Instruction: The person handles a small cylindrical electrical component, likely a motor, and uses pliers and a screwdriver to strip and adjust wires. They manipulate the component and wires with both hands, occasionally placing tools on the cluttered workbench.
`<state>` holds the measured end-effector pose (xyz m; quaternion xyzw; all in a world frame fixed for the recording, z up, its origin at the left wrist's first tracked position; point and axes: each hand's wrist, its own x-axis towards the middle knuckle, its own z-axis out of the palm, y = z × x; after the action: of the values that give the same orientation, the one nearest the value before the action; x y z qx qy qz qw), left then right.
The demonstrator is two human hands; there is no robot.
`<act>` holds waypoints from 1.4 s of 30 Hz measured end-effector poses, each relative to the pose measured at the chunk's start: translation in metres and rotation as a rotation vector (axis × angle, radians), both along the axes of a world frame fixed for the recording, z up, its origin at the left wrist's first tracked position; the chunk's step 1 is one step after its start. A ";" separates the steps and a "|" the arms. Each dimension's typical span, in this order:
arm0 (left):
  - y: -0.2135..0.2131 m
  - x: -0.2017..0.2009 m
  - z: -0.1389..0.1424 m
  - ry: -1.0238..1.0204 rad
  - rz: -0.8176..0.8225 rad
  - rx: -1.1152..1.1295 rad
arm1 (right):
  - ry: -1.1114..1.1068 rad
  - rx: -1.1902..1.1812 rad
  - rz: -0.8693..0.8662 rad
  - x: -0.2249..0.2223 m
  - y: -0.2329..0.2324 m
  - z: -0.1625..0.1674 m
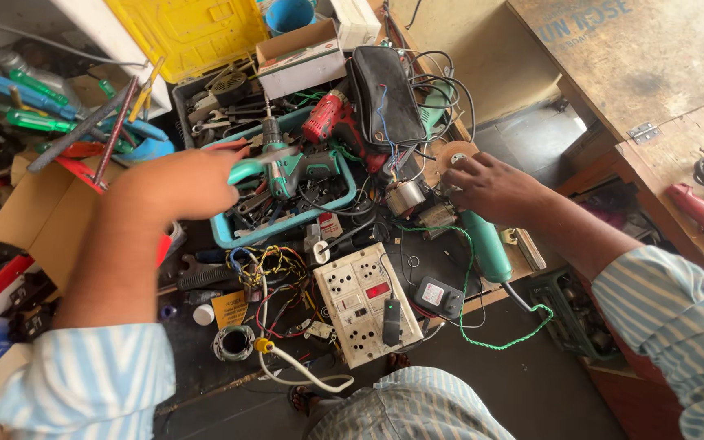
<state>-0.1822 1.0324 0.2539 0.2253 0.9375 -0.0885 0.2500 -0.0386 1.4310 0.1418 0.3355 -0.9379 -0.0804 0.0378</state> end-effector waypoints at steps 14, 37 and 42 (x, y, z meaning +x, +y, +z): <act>0.024 0.041 -0.078 0.221 -0.382 0.396 | -0.656 -0.254 -0.363 -0.040 -0.063 0.063; 0.099 0.071 -0.074 -0.338 -0.045 1.490 | -0.588 -1.502 -0.940 0.027 -0.065 -0.038; 0.099 0.073 -0.073 -0.380 -0.068 1.510 | -0.265 -1.596 -0.562 0.021 -0.098 -0.037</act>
<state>-0.1095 1.1309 0.1806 0.3743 0.6775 0.6063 0.1824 -0.0174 1.3333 0.1045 -0.0297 -0.7585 0.6376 0.1314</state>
